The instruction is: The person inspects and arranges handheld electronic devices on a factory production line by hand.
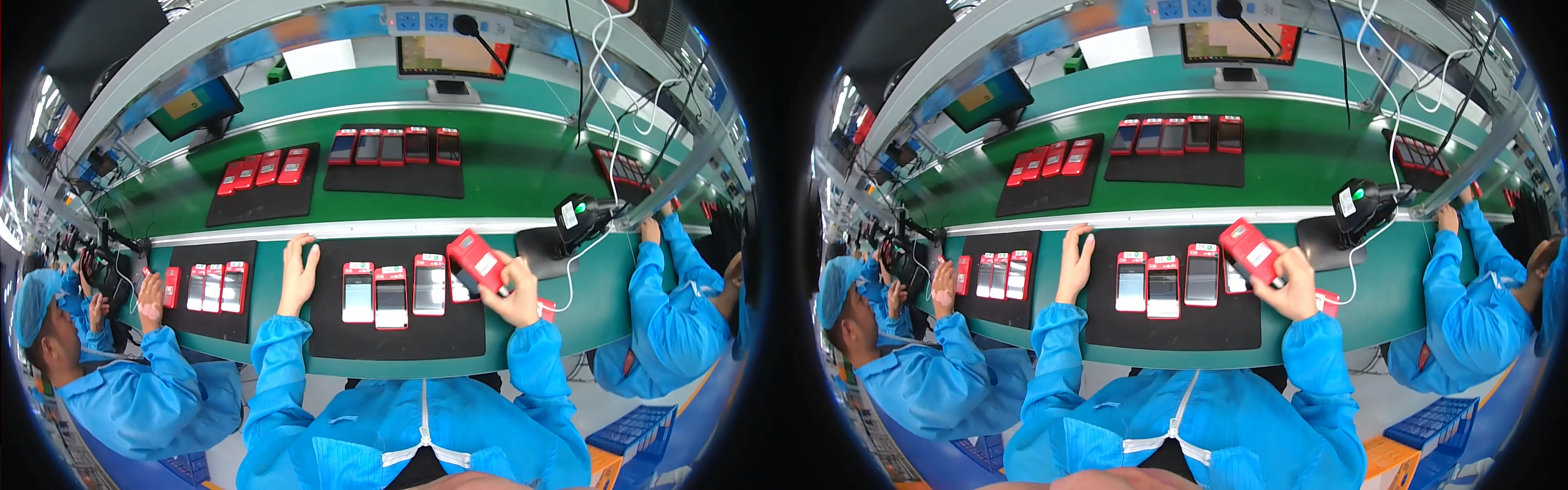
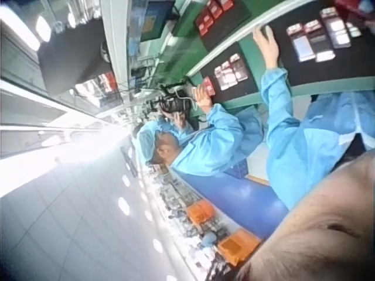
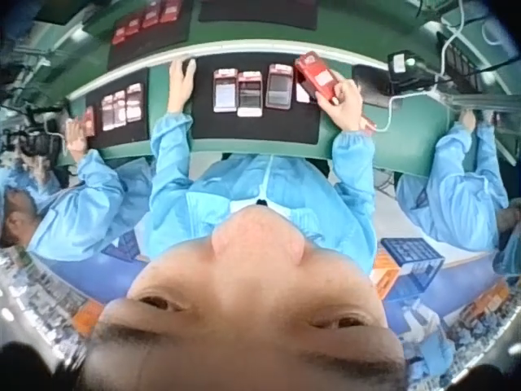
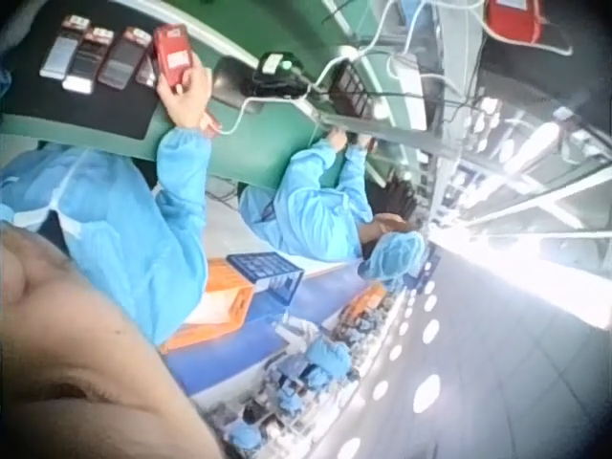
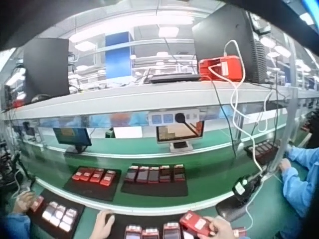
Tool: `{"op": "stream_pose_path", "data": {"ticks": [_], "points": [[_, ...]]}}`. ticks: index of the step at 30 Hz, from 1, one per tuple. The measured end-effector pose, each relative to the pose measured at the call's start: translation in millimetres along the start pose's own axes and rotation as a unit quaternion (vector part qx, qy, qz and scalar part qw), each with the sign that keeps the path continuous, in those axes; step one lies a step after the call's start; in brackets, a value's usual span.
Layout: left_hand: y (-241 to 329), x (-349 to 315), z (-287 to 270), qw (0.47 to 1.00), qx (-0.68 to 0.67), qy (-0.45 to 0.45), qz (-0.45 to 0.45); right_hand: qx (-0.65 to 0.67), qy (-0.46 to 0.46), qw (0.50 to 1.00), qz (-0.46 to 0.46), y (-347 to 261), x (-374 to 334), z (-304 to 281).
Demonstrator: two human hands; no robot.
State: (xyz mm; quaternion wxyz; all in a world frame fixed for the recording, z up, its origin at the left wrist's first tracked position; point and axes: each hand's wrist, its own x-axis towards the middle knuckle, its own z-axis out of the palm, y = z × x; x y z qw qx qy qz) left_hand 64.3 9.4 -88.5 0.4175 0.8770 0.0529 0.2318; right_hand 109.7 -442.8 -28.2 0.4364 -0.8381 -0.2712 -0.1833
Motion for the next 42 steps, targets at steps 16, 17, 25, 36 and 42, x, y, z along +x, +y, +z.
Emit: {"op": "stream_pose_path", "data": {"ticks": [16,17,25,36,42], "points": [[93.4,-22.9,34.2,0.976,-0.091,-0.068,0.186,0.096,-0.155,0.952,-0.244,-31.5,5.6,73.9],[100.0,-28.4,35.8,0.973,-0.148,-0.119,0.13,0.097,-0.146,0.955,-0.24,-29.4,4.0,74.6],[135.9,-64.6,46.8,0.968,-0.189,-0.137,0.091,0.095,-0.136,0.968,-0.187,-14.7,-5.2,73.3],[150.5,-81.4,66.7,0.925,-0.358,-0.115,0.043,0.12,-0.169,0.967,-0.148,-20.8,-9.2,73.5],[152.3,-80.3,66.4,0.922,-0.38,-0.052,0.051,0.162,-0.079,0.983,-0.025,-37.5,-10.7,75.8]]}}
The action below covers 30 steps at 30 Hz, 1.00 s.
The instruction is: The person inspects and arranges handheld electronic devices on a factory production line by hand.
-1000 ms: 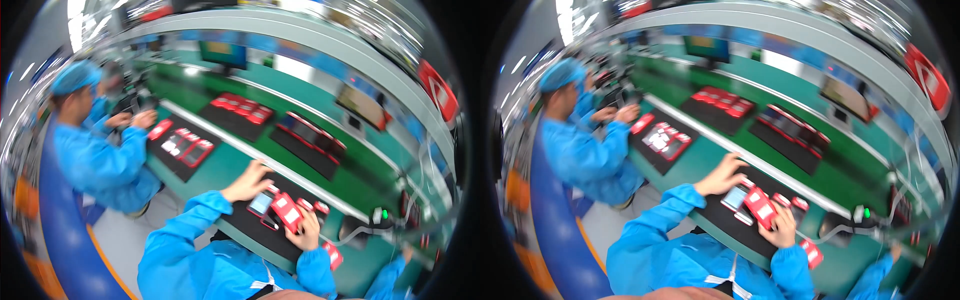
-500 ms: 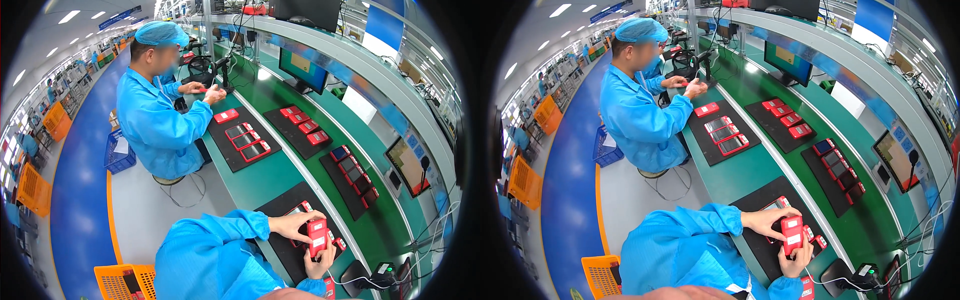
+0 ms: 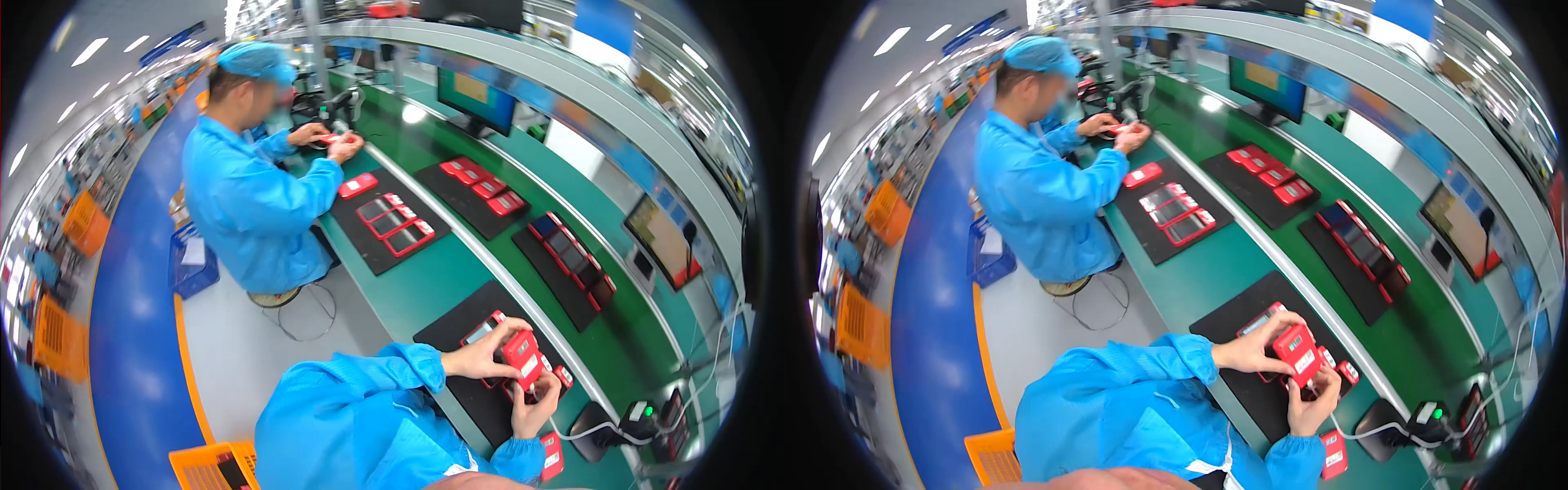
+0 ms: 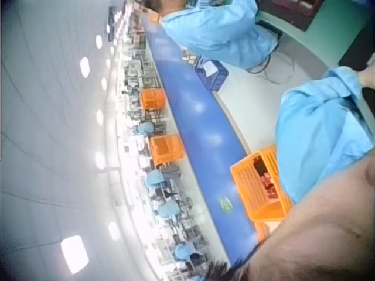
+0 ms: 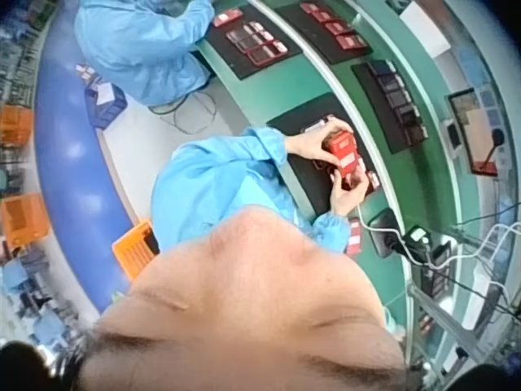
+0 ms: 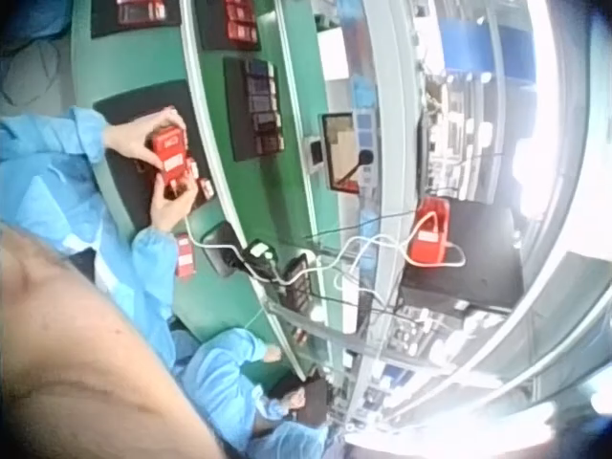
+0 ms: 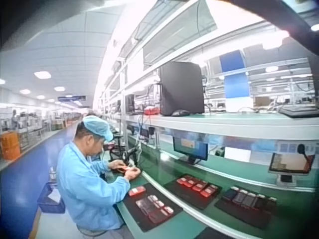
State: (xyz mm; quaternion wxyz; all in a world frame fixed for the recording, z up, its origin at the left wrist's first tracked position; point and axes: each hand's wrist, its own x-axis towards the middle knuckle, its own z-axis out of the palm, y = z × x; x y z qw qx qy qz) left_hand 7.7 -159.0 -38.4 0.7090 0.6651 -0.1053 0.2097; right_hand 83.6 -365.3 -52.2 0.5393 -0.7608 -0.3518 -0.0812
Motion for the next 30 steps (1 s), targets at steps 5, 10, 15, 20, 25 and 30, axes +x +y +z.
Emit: {"op": "stream_pose_path", "data": {"ticks": [5,10,15,20,25,30], "points": [[-3.5,19.3,-23.0,0.992,0.122,-0.04,0.014,-0.051,-0.033,0.998,0.036,-6.4,-3.1,-3.0],[-11.6,37.4,-28.1,0.993,0.09,-0.066,-0.024,0.013,-0.033,0.998,0.057,0.2,-1.5,-3.0],[-18.0,41.3,-25.0,0.995,0.054,-0.062,-0.049,-0.01,-0.035,0.997,0.061,2.9,-1.6,-3.7],[-28.5,39.3,-25.4,0.997,0.009,-0.049,-0.066,-0.037,-0.062,0.994,0.087,4.4,-2.9,-7.7],[-36.4,34.9,-25.3,0.998,-0.017,-0.03,-0.056,-0.031,-0.059,0.995,0.079,9.1,-3.4,-3.7],[-38.8,34.4,-26.1,0.998,-0.011,-0.031,-0.055,-0.027,-0.053,0.996,0.063,16.2,-5.4,-4.2]]}}
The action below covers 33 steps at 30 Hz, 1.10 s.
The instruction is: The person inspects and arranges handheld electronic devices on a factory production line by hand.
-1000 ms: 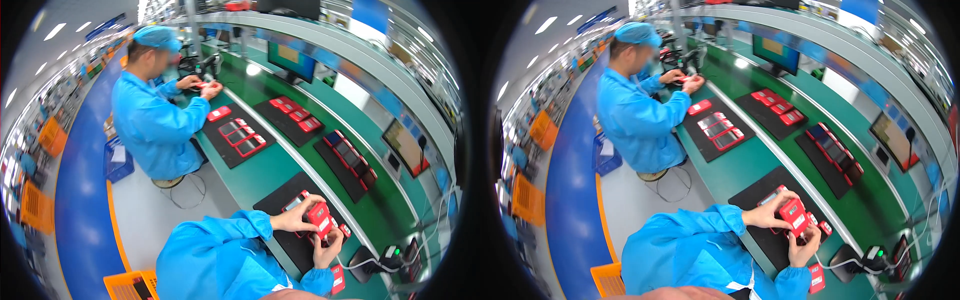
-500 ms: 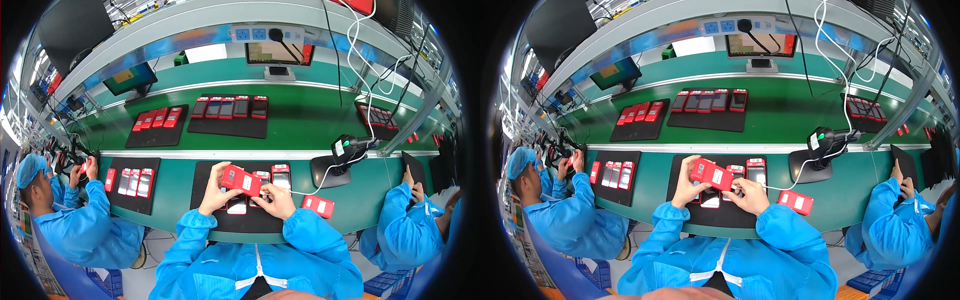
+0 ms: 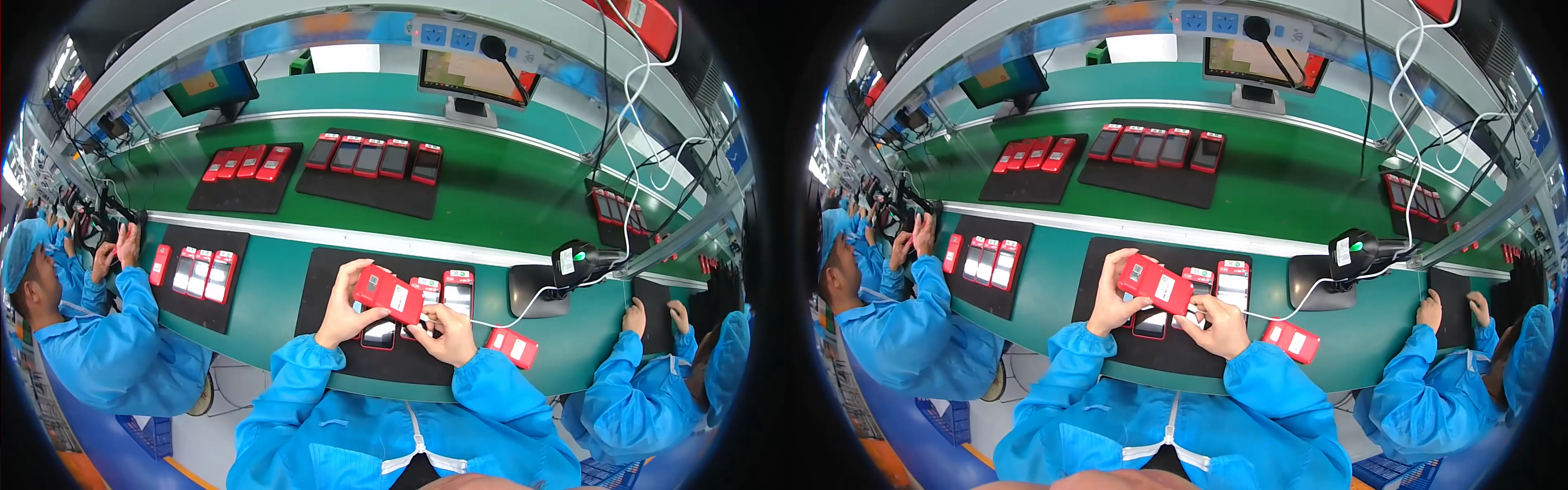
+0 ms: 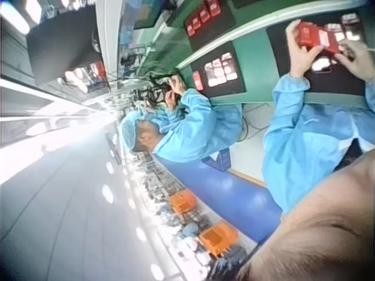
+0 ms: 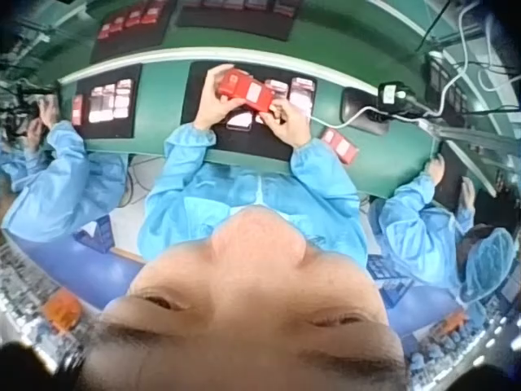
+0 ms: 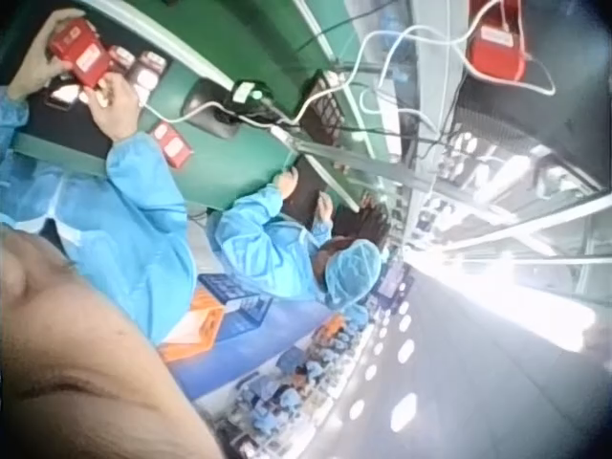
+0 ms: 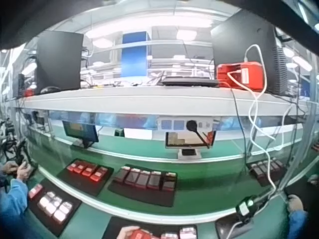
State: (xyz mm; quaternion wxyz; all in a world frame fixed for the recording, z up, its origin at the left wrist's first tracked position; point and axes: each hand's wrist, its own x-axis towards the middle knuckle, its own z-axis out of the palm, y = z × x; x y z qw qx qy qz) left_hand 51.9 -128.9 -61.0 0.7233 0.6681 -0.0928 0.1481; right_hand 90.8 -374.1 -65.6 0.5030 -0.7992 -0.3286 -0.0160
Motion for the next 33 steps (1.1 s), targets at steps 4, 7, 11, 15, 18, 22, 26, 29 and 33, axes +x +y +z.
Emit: {"op": "stream_pose_path", "data": {"ticks": [4,7,11,15,18,22,26,29,33], "points": [[2.3,-0.6,0.1,1.0,-0.012,0.001,-0.004,0.026,0.004,1.0,-0.013,4.3,-1.3,4.2],[4.0,-0.8,0.1,1.0,-0.015,0.001,-0.001,0.046,0.006,0.999,-0.012,3.8,-1.2,5.3],[4.7,-0.7,0.2,1.0,-0.018,0.003,0.003,0.035,0.003,0.999,-0.012,-2.5,0.1,0.5],[5.3,-0.5,0.7,1.0,-0.013,0.003,0.008,-0.006,-0.048,0.999,0.011,-8.7,1.3,-5.8],[6.1,-0.4,0.0,1.0,-0.023,0.003,0.0,0.005,-0.036,0.999,0.003,-9.9,2.4,-5.4],[5.8,-0.8,1.3,0.999,-0.039,0.009,-0.007,-0.022,-0.044,0.999,0.007,-11.3,3.0,-6.8],[5.5,2.1,-1.7,0.999,-0.051,0.011,0.015,0.009,-0.008,0.999,-0.045,-15.3,6.5,-6.9],[11.0,8.3,-23.7,0.977,-0.081,0.183,0.067,-0.008,-0.027,1.0,0.012,-17.1,4.5,-16.4],[30.2,4.7,-76.4,0.985,-0.104,0.133,-0.04,-0.047,0.035,0.998,0.011,-13.2,8.1,-17.4]]}}
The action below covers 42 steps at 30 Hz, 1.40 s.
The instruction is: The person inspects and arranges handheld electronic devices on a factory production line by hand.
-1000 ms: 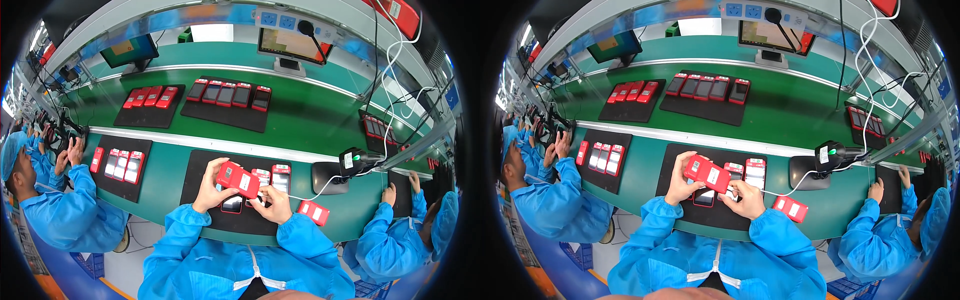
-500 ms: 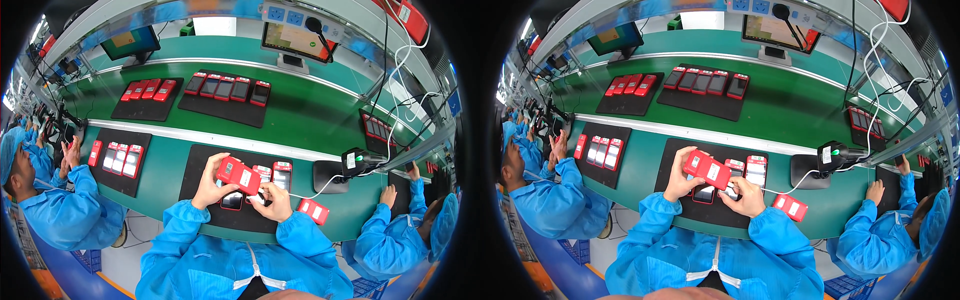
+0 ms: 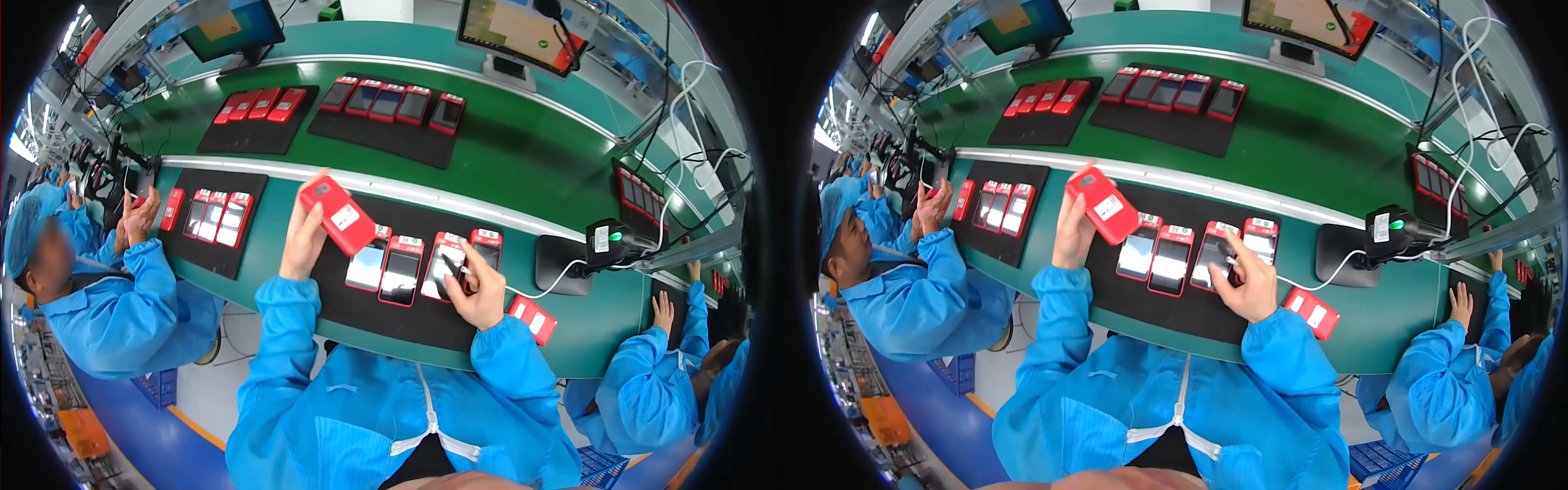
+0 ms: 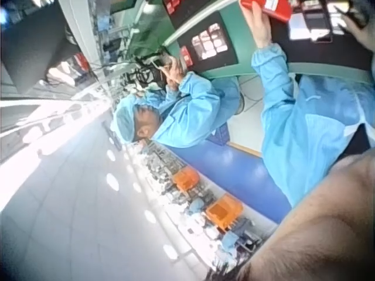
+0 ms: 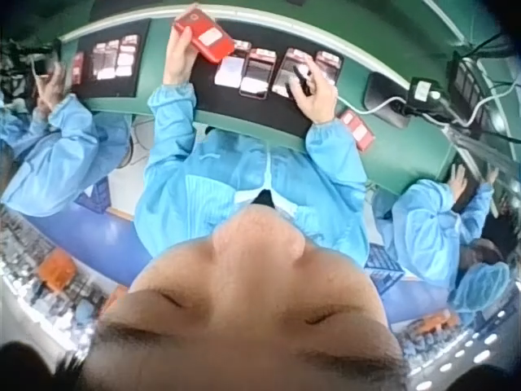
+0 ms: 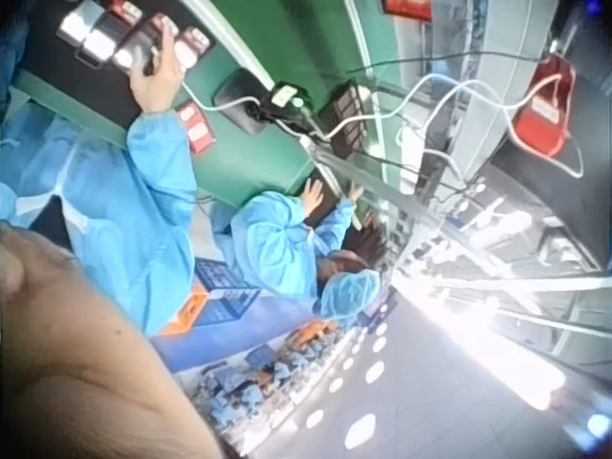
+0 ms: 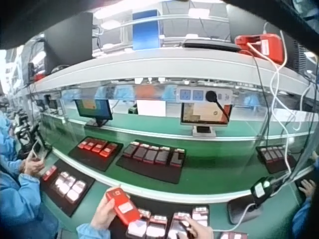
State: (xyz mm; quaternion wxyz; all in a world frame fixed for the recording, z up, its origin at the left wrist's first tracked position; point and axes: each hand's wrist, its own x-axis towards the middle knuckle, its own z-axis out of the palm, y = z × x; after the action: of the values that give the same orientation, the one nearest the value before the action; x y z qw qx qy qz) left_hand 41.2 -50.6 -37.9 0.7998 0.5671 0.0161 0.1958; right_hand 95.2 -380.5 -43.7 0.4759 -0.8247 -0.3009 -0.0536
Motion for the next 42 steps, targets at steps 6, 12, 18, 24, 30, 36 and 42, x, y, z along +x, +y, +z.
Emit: {"op": "stream_pose_path", "data": {"ticks": [6,12,18,24,30,36,42], "points": [[-0.4,4.9,-20.2,0.965,0.172,-0.048,-0.191,0.002,0.027,0.999,-0.017,-1.4,1.2,5.1],[-13.8,5.0,-24.8,0.927,0.368,-0.046,-0.044,0.007,0.026,1.0,0.003,1.5,-0.9,4.0],[2.5,-1.0,-20.2,0.823,0.544,-0.164,-0.005,0.049,0.073,0.996,0.03,6.4,-3.8,5.6],[26.5,-2.9,3.5,0.723,0.578,-0.378,-0.007,-0.004,0.118,0.993,-0.012,9.8,1.4,1.5],[29.4,7.9,15.1,0.675,0.601,-0.424,-0.052,0.071,0.117,0.99,0.033,11.2,-0.6,1.3],[34.7,28.8,10.4,0.802,0.519,-0.297,-0.011,0.063,0.129,0.99,-0.007,12.8,-0.3,-2.3],[-10.8,18.0,64.0,0.892,0.425,-0.136,0.076,0.018,0.111,0.993,-0.042,3.7,-2.0,-7.3]]}}
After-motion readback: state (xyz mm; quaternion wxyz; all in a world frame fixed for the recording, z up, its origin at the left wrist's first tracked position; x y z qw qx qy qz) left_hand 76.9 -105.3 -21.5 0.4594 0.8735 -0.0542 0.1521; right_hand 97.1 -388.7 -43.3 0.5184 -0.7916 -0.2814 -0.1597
